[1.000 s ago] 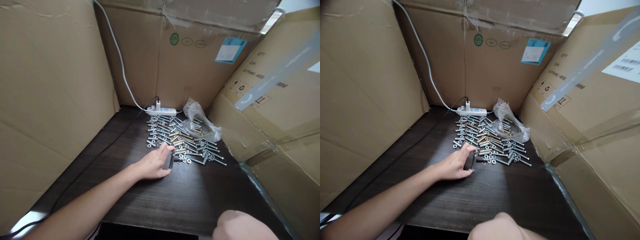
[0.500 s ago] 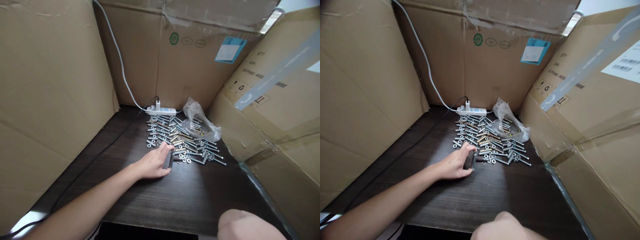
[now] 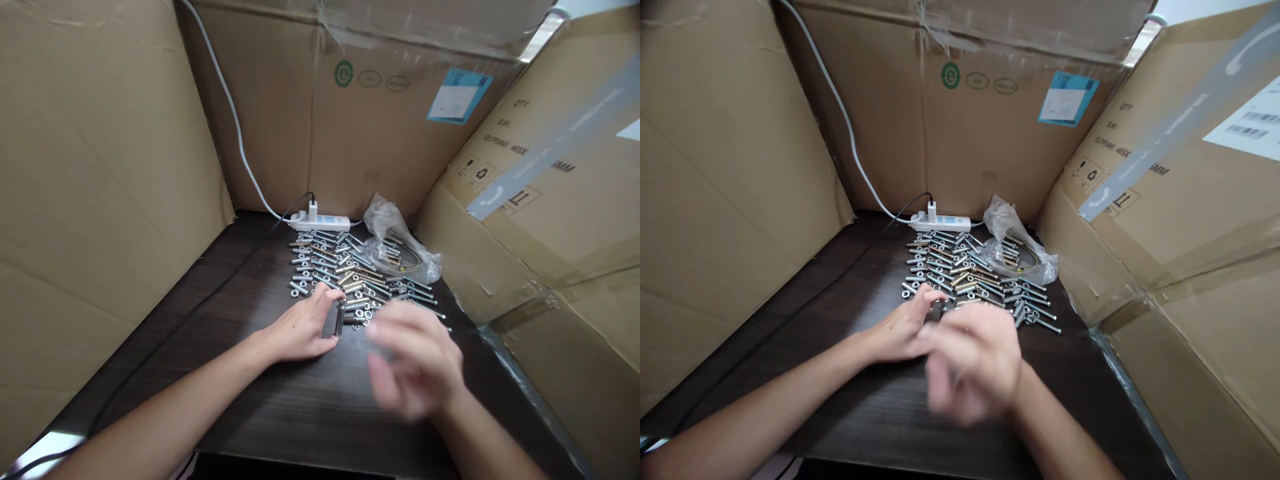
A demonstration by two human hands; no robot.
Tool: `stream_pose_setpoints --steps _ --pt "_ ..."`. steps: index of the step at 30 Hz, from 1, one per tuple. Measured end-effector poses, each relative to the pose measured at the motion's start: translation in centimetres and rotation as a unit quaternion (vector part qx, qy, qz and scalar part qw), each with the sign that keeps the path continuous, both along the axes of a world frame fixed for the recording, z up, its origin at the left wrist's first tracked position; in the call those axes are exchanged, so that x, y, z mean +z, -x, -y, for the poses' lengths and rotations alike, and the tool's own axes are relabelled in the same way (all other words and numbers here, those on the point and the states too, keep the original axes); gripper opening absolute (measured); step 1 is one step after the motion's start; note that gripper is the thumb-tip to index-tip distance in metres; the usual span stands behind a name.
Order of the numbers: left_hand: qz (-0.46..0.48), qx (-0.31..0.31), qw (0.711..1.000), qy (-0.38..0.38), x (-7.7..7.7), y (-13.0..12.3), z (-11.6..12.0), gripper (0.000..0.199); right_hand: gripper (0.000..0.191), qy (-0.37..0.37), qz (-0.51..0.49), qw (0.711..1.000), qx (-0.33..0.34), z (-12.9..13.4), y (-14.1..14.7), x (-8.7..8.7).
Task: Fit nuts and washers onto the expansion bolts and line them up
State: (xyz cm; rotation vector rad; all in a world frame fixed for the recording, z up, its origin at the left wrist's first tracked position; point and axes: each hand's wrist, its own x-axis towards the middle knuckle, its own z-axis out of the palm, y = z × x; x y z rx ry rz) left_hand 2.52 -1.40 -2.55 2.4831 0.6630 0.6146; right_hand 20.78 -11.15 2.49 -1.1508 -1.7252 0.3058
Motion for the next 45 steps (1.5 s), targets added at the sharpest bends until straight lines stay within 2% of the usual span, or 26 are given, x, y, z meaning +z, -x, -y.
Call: stream_pose_setpoints --steps 2,4,7,9,15,24,30,34,37,42,45 --pt "0.009 0.005 1.0 -0.004 0.0 0.0 0.0 0.059 0.016 -0.002 -0.039 0.999 -0.018 -3.9 -0.2 -1.2" --pt "0.013 0.007 1.0 -0.001 0.0 -0.1 0.0 0.059 0.015 0.071 -0.107 0.992 0.004 -6.1 -0.4 -2.6" --pt "0.012 0.0 1.0 0.003 0.0 -0.1 0.0 0.061 0.021 0.197 -0.188 0.958 0.089 -6.7 -0.4 -4.5" --pt "0.005 -0.004 1.0 0.003 0.0 -0.1 0.0 0.063 0.022 0.229 -0.218 0.94 0.124 -6.3 -0.3 -5.0" --pt "-0.004 -0.006 1.0 -0.001 -0.1 0.0 0.0 0.072 0.019 0.255 -0.202 0.929 0.177 -6.0 -0.7 -4.7" --pt "-0.016 -0.018 1.0 0.004 -0.2 0.0 0.0 0.072 0.018 0.251 -0.195 0.939 0.127 -6.1 -0.5 -5.3" --pt "-0.018 -0.016 1.0 0.01 0.0 0.0 0.1 0.072 0.02 0.269 -0.212 0.92 0.192 -6.5 -1.1 -5.4" --pt "-0.019 -0.01 1.0 0.013 0.0 0.0 0.1 0.07 0.018 0.285 -0.207 0.92 0.174 -6.5 -1.0 -5.2" --pt "-0.021 -0.005 1.0 0.012 0.0 0.0 0.0 0.07 0.018 0.276 -0.24 0.917 0.157 -6.4 -0.7 -5.1" --pt "-0.031 -0.002 0.999 0.007 0.2 0.0 0.0 0.07 0.02 0.297 -0.284 0.893 0.185 -6.3 -0.7 -5.4" --pt "-0.029 0.001 1.0 0.004 0.3 -0.1 0.1 0.071 0.018 0.302 -0.281 0.893 0.18 -6.4 -0.9 -5.6"
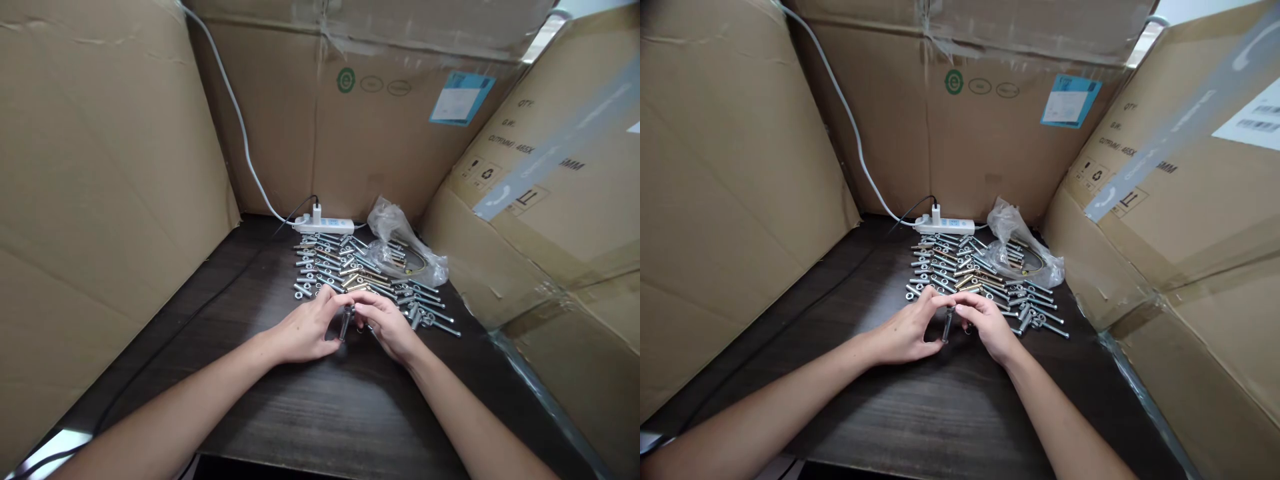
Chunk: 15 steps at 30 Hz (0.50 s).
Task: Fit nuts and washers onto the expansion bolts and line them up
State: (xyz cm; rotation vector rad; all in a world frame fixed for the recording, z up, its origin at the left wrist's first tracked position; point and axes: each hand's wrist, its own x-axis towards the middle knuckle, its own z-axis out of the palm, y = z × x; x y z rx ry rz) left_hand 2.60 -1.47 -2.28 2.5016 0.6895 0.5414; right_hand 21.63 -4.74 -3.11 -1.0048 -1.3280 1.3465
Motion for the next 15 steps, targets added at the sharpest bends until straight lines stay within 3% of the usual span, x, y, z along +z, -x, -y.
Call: stream_pose_setpoints --steps 7,15 --pt "0.021 0.007 1.0 0.012 -0.27 -0.04 -0.1 0.068 0.016 0.005 -0.038 0.998 -0.045 -0.02 0.27 0.24" --pt "0.017 0.023 1.0 0.013 -0.27 -0.05 -0.17 0.069 0.023 0.006 -0.046 0.998 -0.032 -0.01 0.15 0.43"
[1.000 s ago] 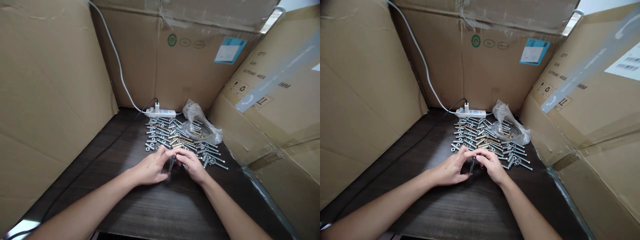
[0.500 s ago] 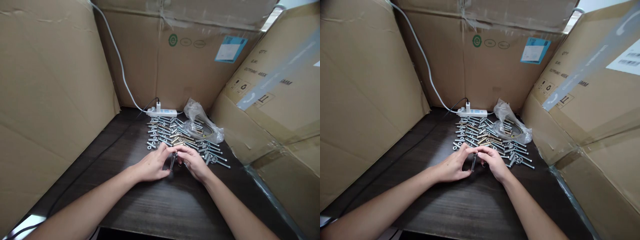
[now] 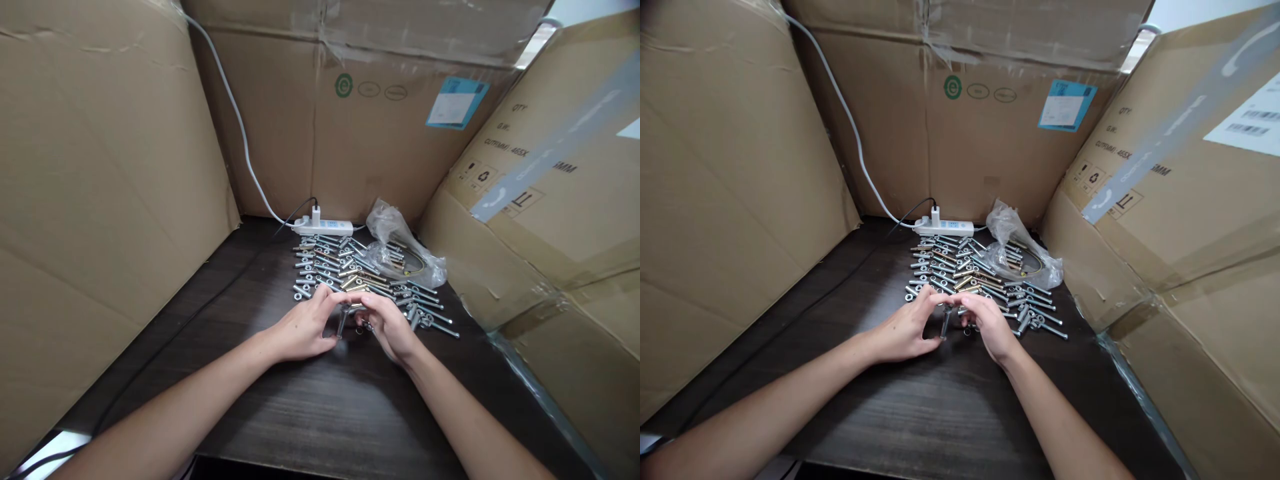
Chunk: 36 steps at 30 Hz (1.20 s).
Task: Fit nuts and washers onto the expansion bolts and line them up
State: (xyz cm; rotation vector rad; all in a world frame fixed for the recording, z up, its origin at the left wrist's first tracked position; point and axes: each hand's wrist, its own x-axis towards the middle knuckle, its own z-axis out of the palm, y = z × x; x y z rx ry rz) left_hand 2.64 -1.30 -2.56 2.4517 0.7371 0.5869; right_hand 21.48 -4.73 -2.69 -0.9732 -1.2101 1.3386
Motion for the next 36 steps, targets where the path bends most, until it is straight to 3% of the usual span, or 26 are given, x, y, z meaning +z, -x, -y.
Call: stream_pose_setpoints --steps 4,11,17,24,30,36 --pt "-0.005 0.018 1.0 -0.011 -0.2 0.06 -0.1 0.065 0.021 -0.014 -0.007 0.999 -0.049 -0.1 -0.13 0.14" --pt "-0.01 0.008 1.0 -0.004 0.04 0.02 -0.05 0.071 0.027 -0.008 0.014 1.0 0.004 0.03 -0.01 -0.26" --pt "-0.005 0.025 1.0 -0.014 -0.23 0.06 -0.2 0.062 0.016 -0.011 0.042 0.997 -0.06 -0.27 -0.23 -0.39" --pt "-0.012 0.008 1.0 -0.003 -0.01 0.01 0.0 0.067 0.02 -0.015 0.07 0.997 -0.012 -0.26 -0.04 -0.68" --pt "-0.023 0.023 0.999 -0.011 -0.11 0.1 -0.13 0.063 0.013 -0.023 0.061 0.996 -0.066 -0.3 -0.15 -0.5" --pt "-0.031 0.002 0.999 -0.003 -0.02 0.03 -0.09 0.068 0.026 -0.021 0.103 0.994 0.005 -0.07 0.02 -0.2"
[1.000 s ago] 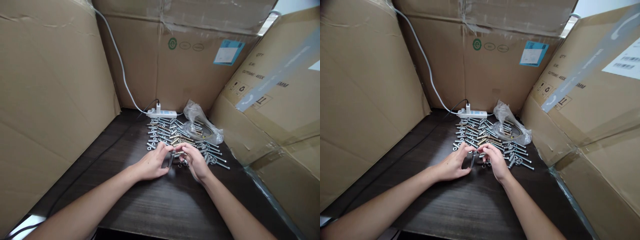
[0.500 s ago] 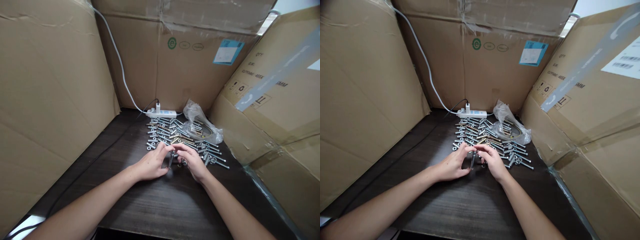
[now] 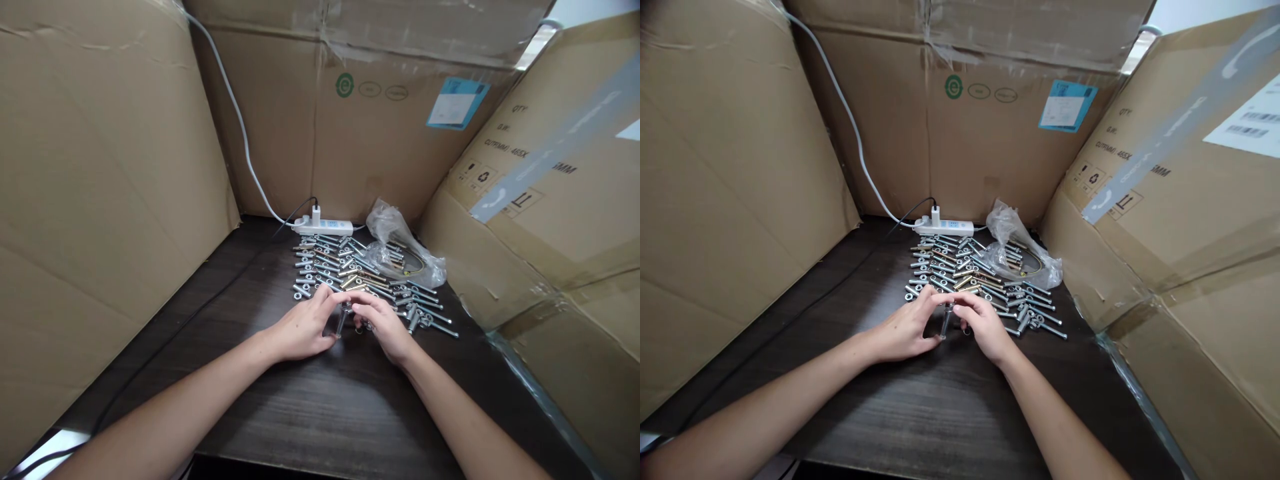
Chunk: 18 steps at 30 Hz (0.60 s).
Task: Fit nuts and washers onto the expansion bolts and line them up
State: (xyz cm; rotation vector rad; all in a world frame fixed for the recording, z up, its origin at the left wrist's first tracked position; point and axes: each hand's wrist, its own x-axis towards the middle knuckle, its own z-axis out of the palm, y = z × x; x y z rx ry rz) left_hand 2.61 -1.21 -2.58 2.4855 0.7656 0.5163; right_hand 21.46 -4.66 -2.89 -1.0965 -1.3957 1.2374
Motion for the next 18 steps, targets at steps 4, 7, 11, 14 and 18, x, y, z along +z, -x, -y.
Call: stream_pose_setpoints --steps 4,7,11,14,18 --pt "0.001 0.018 1.0 -0.012 -0.2 -0.01 -0.18 0.068 0.026 -0.01 0.029 1.0 0.001 0.01 -0.07 0.07" --pt "-0.007 0.023 1.0 -0.016 -0.27 0.0 -0.26 0.068 0.024 0.002 0.05 0.998 -0.027 -0.09 0.01 0.09" --pt "-0.014 0.03 0.999 -0.019 -0.2 -0.02 -0.21 0.065 0.018 0.007 0.071 0.996 -0.057 -0.15 0.21 -0.01" --pt "-0.016 0.03 0.999 -0.019 -0.11 -0.05 -0.09 0.064 0.016 0.002 0.055 0.996 -0.07 -0.1 0.3 -0.11" --pt "-0.005 0.01 1.0 -0.01 0.1 -0.04 0.1 0.067 0.024 -0.011 0.035 0.999 -0.037 -0.02 0.25 -0.07"
